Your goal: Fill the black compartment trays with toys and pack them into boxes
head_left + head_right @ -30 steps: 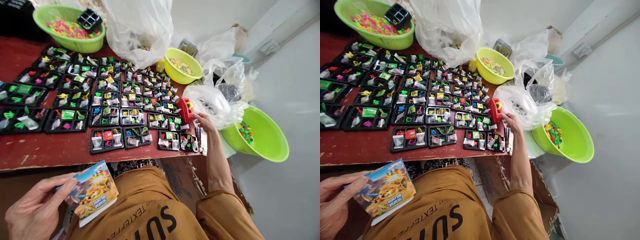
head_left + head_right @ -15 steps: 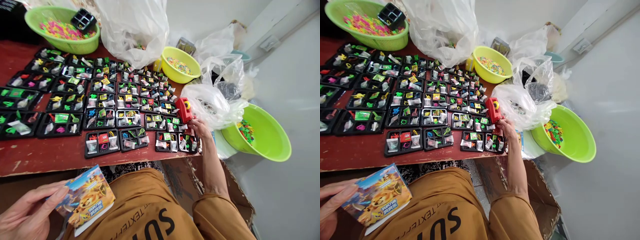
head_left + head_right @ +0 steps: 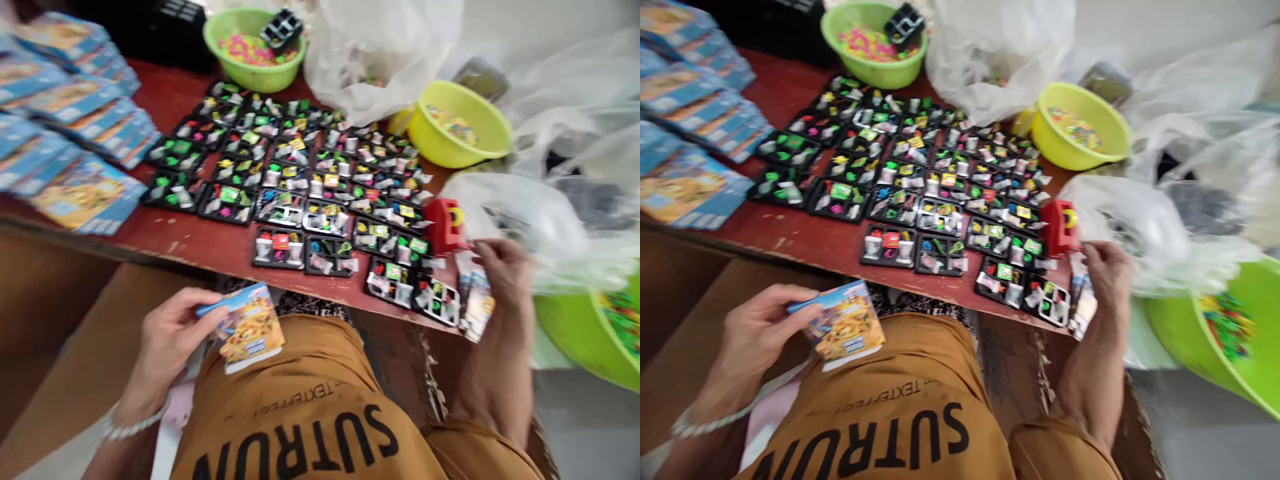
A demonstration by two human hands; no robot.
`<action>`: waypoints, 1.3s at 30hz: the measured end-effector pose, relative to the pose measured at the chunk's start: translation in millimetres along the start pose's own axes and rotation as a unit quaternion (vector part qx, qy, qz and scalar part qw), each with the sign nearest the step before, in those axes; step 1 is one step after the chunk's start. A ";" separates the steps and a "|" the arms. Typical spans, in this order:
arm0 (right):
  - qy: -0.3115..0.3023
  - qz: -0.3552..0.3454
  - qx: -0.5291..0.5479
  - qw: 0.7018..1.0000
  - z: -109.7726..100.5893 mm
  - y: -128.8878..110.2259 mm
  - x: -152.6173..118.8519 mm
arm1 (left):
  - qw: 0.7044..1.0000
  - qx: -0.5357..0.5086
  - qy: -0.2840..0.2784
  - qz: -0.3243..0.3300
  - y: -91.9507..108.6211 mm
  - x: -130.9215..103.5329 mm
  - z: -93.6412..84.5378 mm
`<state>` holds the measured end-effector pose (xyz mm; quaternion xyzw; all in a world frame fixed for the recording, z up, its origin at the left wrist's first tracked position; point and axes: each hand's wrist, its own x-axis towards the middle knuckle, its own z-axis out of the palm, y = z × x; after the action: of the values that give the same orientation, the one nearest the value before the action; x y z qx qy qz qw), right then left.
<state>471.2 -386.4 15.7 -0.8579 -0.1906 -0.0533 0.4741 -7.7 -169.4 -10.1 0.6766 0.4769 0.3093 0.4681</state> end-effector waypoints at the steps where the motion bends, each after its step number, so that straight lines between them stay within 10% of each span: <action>1: -0.007 0.011 0.014 1.000 7.7 -11.6 -8.3 | 1.000 -0.009 -0.007 0.003 3.1 -1.0 -1.2; 5: -0.189 -0.029 0.142 0.971 55.5 -78.0 -83.1 | 1.000 0.025 -0.005 0.019 8.3 -9.0 -5.3; 9: -0.525 -0.005 0.282 0.803 108.3 -141.6 -185.5 | 0.993 0.073 0.018 0.088 13.2 -25.0 -9.3; 13: -0.635 0.067 0.356 0.683 138.3 -167.6 -241.2 | 0.979 0.126 0.023 0.158 19.3 -40.7 -13.5; 23: -0.620 0.093 0.301 0.719 135.0 -181.0 -253.2 | 0.925 0.218 0.023 0.311 29.4 -56.2 -8.9; 39: -0.654 0.082 0.296 0.692 150.0 -171.7 -255.1 | 0.999 -0.006 -0.042 0.011 28.6 -49.3 -19.1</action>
<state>157.8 -249.8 0.8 -0.5038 -0.3872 0.6192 0.4613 -31.4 -212.1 24.9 0.6912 0.4478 0.2887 0.4882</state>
